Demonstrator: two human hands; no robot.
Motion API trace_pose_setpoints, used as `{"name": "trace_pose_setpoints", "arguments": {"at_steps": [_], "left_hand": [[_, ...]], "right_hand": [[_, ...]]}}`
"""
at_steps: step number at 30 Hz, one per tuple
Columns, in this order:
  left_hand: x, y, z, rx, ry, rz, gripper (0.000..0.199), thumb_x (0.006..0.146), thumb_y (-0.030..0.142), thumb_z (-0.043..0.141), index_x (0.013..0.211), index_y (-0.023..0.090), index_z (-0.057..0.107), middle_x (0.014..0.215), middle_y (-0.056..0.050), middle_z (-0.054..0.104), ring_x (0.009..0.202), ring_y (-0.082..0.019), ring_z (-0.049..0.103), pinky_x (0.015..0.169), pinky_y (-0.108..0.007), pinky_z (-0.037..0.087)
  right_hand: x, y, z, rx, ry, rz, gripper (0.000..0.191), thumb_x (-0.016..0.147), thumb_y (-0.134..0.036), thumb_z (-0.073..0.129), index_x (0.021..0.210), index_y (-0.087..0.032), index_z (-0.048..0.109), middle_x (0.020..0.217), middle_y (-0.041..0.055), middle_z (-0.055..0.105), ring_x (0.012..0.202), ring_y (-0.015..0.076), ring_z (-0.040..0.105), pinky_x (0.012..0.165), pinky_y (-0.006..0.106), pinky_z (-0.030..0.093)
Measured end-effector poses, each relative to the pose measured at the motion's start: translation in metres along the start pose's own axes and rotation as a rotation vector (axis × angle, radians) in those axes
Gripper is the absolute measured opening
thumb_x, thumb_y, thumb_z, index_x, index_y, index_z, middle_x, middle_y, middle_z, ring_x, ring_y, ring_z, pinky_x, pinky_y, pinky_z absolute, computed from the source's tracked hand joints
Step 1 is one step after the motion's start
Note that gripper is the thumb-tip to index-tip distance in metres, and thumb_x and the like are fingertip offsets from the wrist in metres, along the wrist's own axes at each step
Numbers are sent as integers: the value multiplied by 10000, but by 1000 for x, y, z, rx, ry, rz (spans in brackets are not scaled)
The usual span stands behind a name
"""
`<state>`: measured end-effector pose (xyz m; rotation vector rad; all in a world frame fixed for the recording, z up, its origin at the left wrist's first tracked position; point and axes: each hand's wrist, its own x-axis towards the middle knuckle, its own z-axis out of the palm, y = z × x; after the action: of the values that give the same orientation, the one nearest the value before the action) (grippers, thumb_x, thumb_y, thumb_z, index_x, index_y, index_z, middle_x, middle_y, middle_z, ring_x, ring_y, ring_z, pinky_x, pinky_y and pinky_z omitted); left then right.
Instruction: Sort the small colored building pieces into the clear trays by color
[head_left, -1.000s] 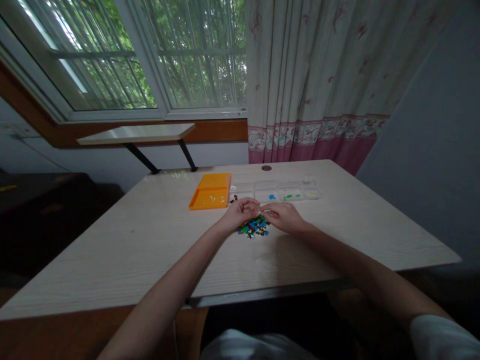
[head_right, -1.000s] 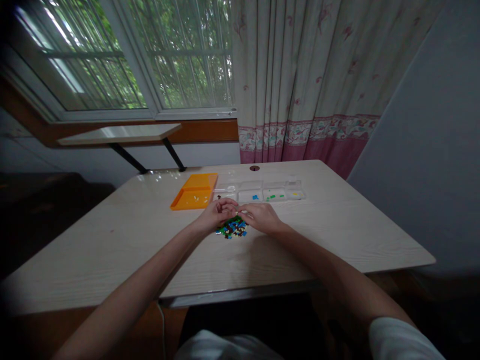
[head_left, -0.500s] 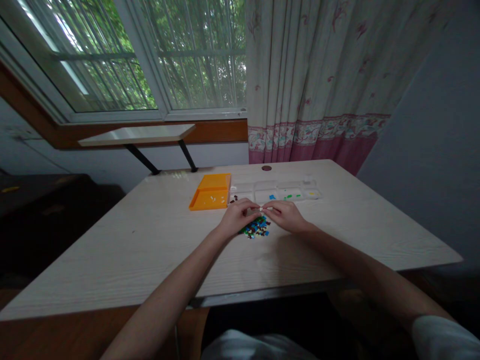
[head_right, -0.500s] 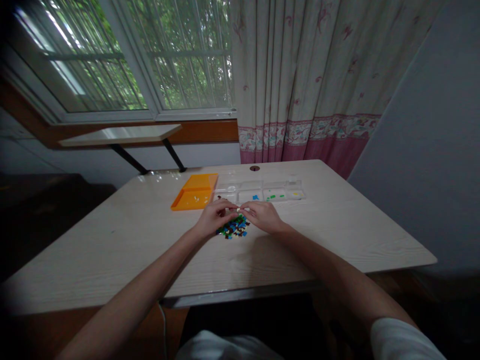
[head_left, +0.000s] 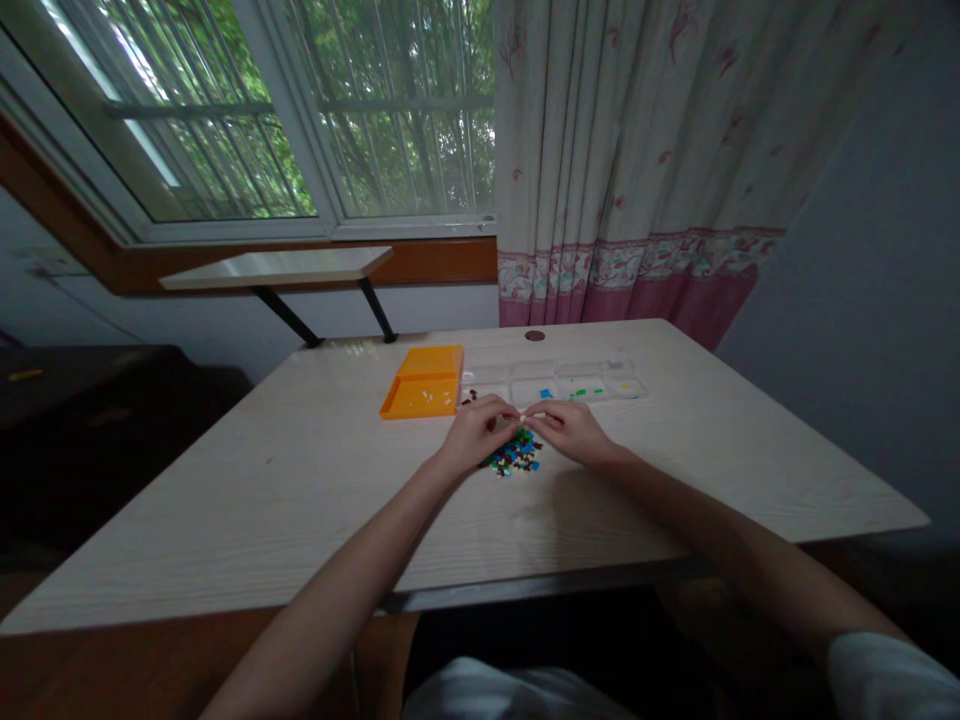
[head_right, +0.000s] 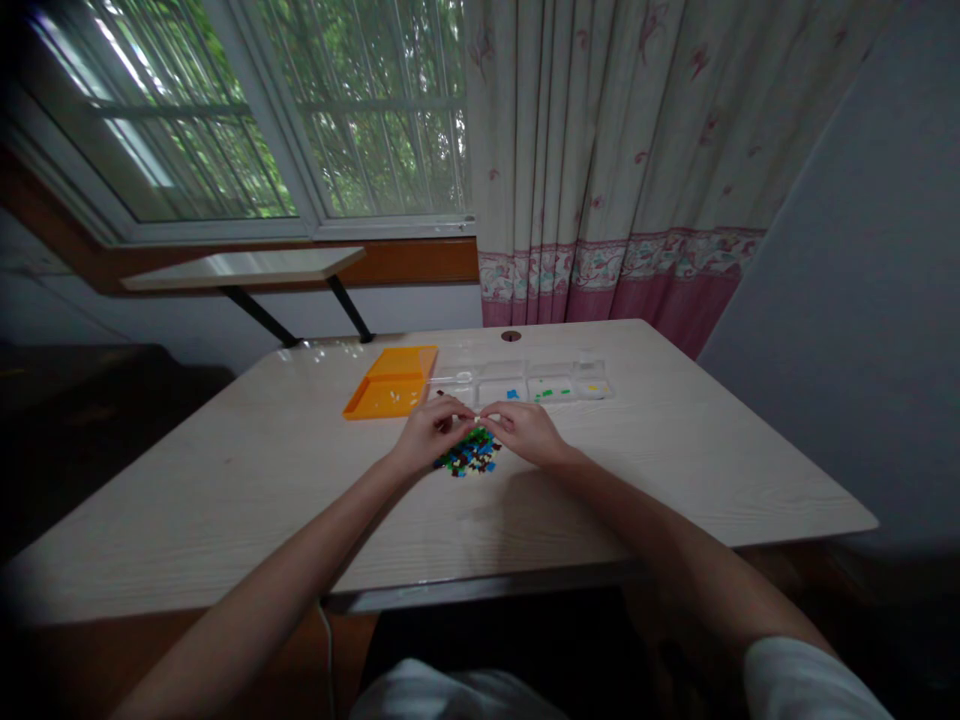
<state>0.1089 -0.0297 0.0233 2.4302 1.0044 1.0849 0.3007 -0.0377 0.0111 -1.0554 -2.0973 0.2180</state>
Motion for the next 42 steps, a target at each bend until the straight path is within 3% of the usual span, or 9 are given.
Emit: {"name": "trace_pose_setpoints", "arguments": {"at_steps": [4, 8, 12, 22, 28, 32, 35, 38, 42], "left_hand": [[0, 1, -7, 15, 60, 22, 182, 802, 299, 534, 834, 148, 629, 763, -33, 584, 570, -79, 445, 535, -196, 367], [0, 1, -18, 35, 200, 2, 183, 800, 300, 541, 831, 144, 631, 776, -43, 590, 567, -80, 446, 515, -196, 365], [1, 1, -24, 72, 266, 16, 163, 795, 281, 548, 814, 145, 636, 750, -38, 590, 574, -81, 465, 511, -192, 370], [-1, -6, -20, 80, 292, 116, 113, 779, 240, 580, 822, 151, 632, 769, -34, 596, 572, -73, 468, 507, -181, 376], [0, -7, -21, 128, 289, 85, 127, 792, 257, 555, 816, 152, 622, 739, -31, 592, 579, -84, 481, 521, -192, 382], [1, -22, -40, 270, 277, 14, 185, 811, 300, 513, 840, 154, 621, 697, -22, 581, 605, -101, 509, 562, -206, 390], [-1, -43, -61, 416, 267, -128, 229, 811, 337, 484, 857, 159, 620, 711, -25, 592, 631, -121, 529, 580, -221, 390], [-6, -64, -77, 557, 175, -278, 244, 802, 347, 467, 866, 171, 624, 759, -33, 611, 661, -142, 542, 599, -238, 385], [-11, -80, -84, 656, 39, -394, 258, 784, 367, 463, 881, 192, 626, 805, -40, 625, 695, -163, 552, 602, -244, 377]], "right_hand": [[3, 0, -10, -17, -37, 11, 246, 833, -351, 477, 900, -199, 659, 564, -17, 539, 498, 87, 442, 520, 188, 321], [4, 8, -25, -29, -252, 8, 230, 776, -389, 554, 842, -199, 666, 522, -41, 482, 488, 79, 447, 503, 181, 296], [2, 17, -32, 22, -436, 38, 324, 672, -450, 650, 871, -195, 666, 510, -60, 442, 451, 70, 420, 453, 175, 260], [3, 15, -23, 88, -567, 91, 296, 707, -412, 618, 862, -171, 690, 557, -26, 517, 494, 74, 441, 492, 187, 288], [2, 16, -23, 115, -575, 105, 244, 716, -347, 607, 864, -170, 688, 554, -30, 502, 494, 71, 434, 495, 182, 289], [1, 16, -24, 156, -577, 124, 225, 719, -310, 595, 855, -156, 688, 562, -23, 512, 501, 72, 426, 493, 179, 291], [0, 17, -23, 178, -584, 134, 224, 714, -301, 593, 854, -153, 687, 564, -22, 518, 499, 71, 420, 491, 180, 291], [0, 19, -21, 172, -580, 138, 211, 710, -281, 589, 852, -158, 686, 551, -28, 513, 490, 69, 416, 491, 181, 289], [-1, 22, -21, 192, -586, 142, 216, 712, -279, 584, 861, -158, 685, 563, -26, 522, 498, 70, 420, 492, 182, 285]]}}
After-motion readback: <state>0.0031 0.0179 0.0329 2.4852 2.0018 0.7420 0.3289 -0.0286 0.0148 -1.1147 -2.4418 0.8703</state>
